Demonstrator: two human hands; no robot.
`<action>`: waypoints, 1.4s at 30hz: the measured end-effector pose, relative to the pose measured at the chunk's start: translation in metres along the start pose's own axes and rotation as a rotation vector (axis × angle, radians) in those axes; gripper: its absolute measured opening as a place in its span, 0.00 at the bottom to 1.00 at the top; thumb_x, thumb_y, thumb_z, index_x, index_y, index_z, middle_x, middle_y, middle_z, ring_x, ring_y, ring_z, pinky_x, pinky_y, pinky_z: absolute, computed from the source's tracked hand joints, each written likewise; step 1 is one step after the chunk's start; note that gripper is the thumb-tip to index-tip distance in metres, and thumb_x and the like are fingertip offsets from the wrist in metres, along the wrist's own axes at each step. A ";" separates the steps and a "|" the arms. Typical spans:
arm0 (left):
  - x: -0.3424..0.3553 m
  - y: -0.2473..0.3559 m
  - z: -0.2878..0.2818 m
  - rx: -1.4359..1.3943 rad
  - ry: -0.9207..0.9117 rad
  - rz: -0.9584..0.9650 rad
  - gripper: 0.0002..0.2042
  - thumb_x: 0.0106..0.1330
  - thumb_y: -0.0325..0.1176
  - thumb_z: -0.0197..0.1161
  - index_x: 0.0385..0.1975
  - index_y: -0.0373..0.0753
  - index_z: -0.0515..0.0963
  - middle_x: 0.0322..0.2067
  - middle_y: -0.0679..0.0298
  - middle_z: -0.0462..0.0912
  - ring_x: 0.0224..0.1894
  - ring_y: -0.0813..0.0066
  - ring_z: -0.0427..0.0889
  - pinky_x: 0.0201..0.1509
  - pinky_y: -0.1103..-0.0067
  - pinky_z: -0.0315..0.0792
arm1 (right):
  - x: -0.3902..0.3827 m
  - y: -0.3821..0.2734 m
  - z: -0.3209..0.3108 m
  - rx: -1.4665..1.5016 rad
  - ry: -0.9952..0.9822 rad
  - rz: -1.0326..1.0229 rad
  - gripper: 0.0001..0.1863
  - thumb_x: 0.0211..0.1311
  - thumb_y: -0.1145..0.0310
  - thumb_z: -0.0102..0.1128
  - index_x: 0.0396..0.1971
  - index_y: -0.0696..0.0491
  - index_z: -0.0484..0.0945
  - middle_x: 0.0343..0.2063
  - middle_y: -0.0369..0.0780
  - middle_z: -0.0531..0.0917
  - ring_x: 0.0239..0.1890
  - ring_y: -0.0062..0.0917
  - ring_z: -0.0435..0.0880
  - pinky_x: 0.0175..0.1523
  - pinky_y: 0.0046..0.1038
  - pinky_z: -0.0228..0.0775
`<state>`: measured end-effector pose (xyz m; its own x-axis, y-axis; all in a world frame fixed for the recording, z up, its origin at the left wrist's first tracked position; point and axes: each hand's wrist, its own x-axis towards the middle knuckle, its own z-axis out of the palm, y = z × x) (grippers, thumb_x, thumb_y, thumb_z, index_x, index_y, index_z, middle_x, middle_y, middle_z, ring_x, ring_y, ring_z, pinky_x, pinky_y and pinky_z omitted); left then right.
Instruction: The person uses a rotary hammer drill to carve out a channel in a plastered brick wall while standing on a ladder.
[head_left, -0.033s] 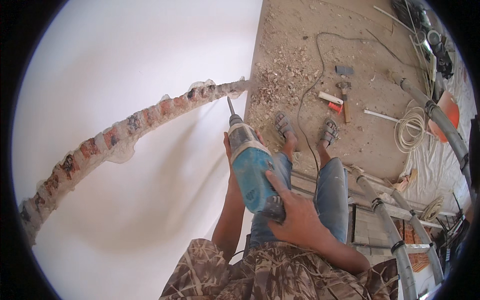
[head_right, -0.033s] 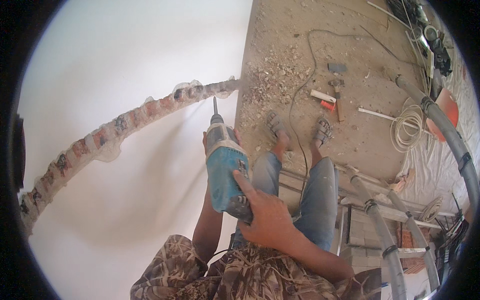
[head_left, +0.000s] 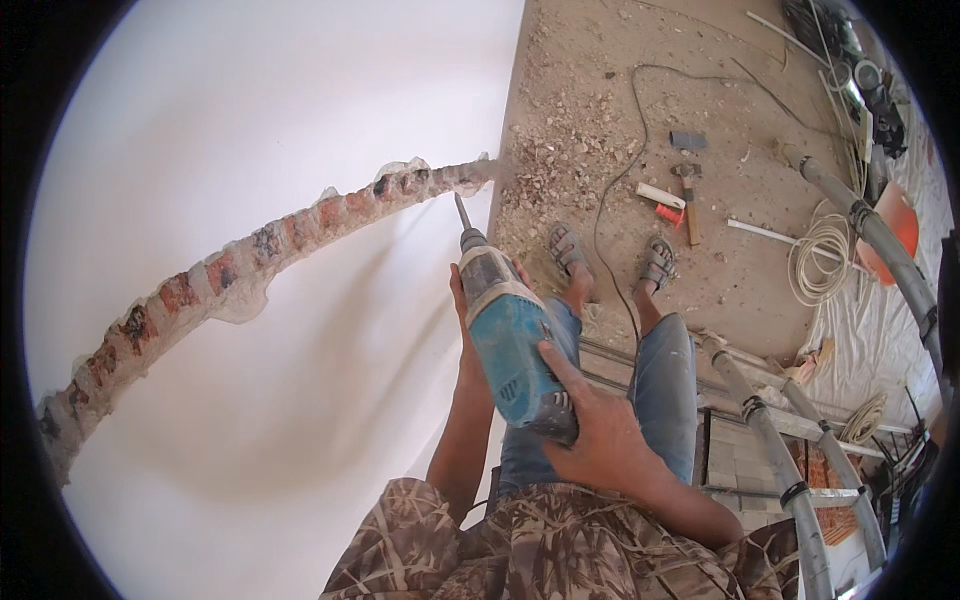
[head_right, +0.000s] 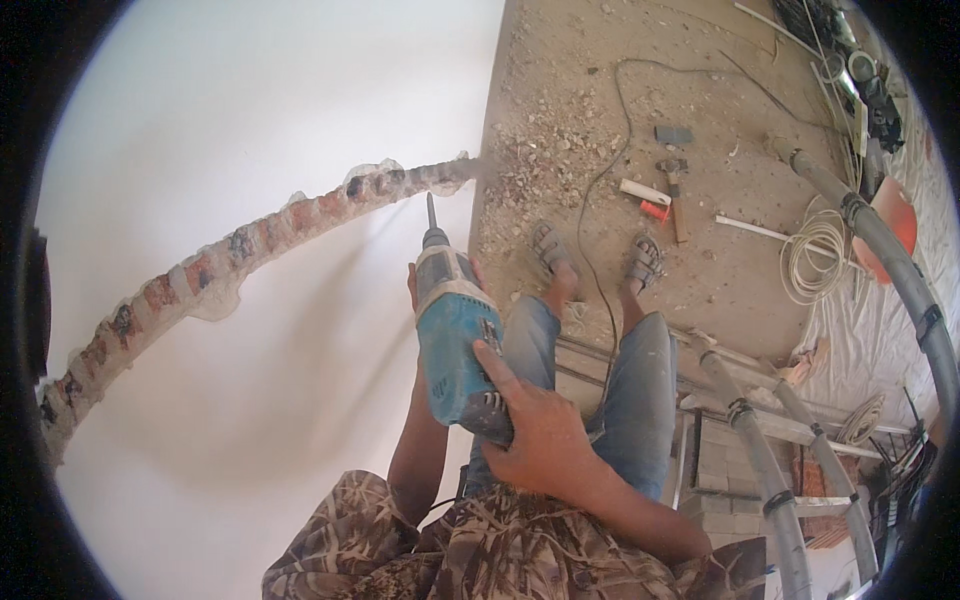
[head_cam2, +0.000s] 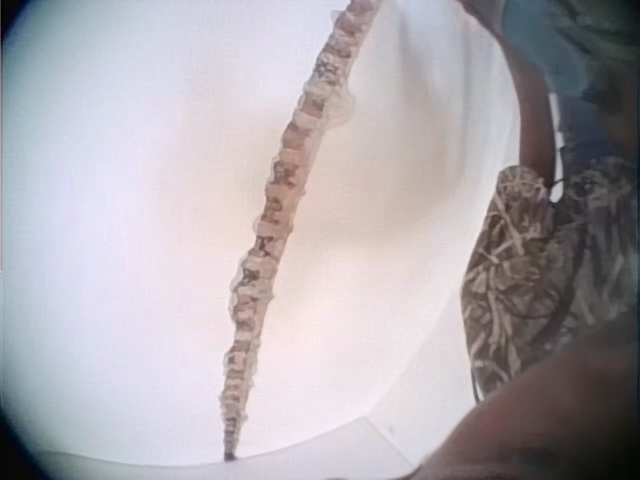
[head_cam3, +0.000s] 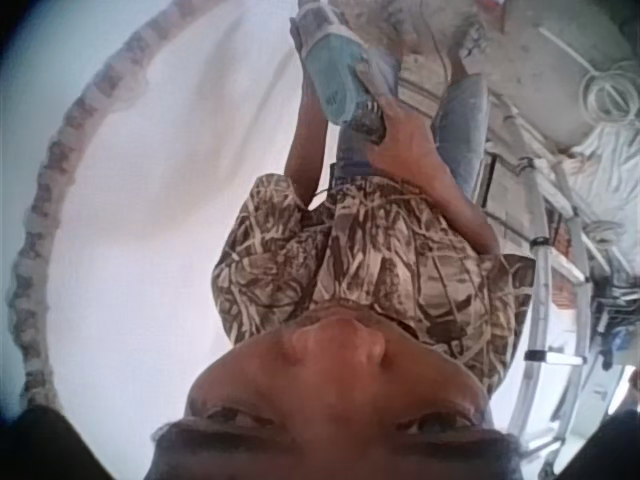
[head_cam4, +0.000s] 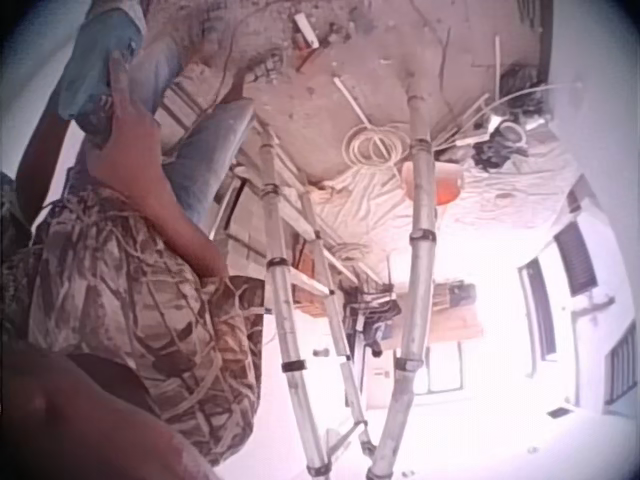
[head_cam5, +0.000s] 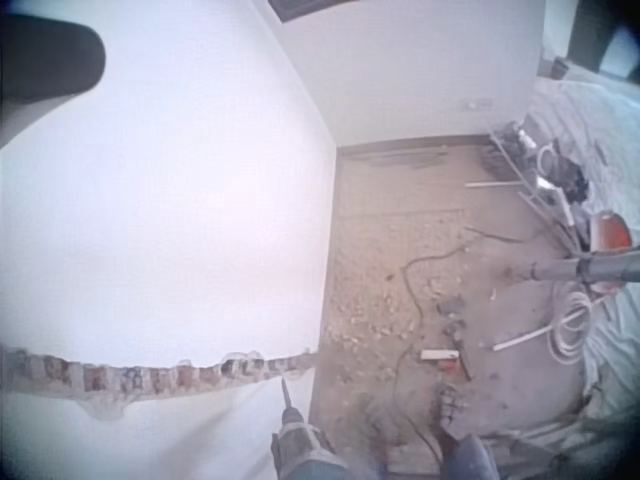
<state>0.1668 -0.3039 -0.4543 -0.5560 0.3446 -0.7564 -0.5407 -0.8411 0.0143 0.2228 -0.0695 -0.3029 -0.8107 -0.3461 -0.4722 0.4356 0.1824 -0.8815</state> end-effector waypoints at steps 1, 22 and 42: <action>0.000 -0.003 -0.003 -0.020 0.018 0.029 0.37 0.58 0.70 0.64 0.54 0.43 0.73 0.54 0.55 0.74 0.55 0.57 0.78 0.53 0.61 0.79 | -0.003 0.002 -0.006 0.008 -0.020 0.011 0.56 0.43 0.72 0.69 0.76 0.46 0.52 0.38 0.55 0.83 0.40 0.55 0.83 0.47 0.46 0.76; 0.016 0.106 0.015 -0.146 0.065 -0.040 0.36 0.58 0.71 0.63 0.52 0.44 0.76 0.56 0.60 0.75 0.53 0.61 0.80 0.52 0.60 0.79 | 0.100 -0.040 0.051 -0.042 -0.044 0.029 0.55 0.46 0.69 0.66 0.77 0.45 0.50 0.29 0.47 0.82 0.32 0.48 0.84 0.40 0.45 0.77; 0.037 0.081 0.011 0.098 0.037 0.085 0.34 0.70 0.69 0.48 0.51 0.41 0.77 0.47 0.59 0.82 0.52 0.65 0.81 0.54 0.66 0.81 | 0.110 -0.036 0.031 0.047 -0.040 0.231 0.53 0.45 0.75 0.69 0.76 0.45 0.55 0.55 0.54 0.79 0.56 0.53 0.80 0.60 0.42 0.74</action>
<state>0.0954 -0.3545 -0.4743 -0.5799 0.2567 -0.7732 -0.5529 -0.8210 0.1421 0.1300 -0.1422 -0.3231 -0.6713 -0.3367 -0.6603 0.6266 0.2180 -0.7482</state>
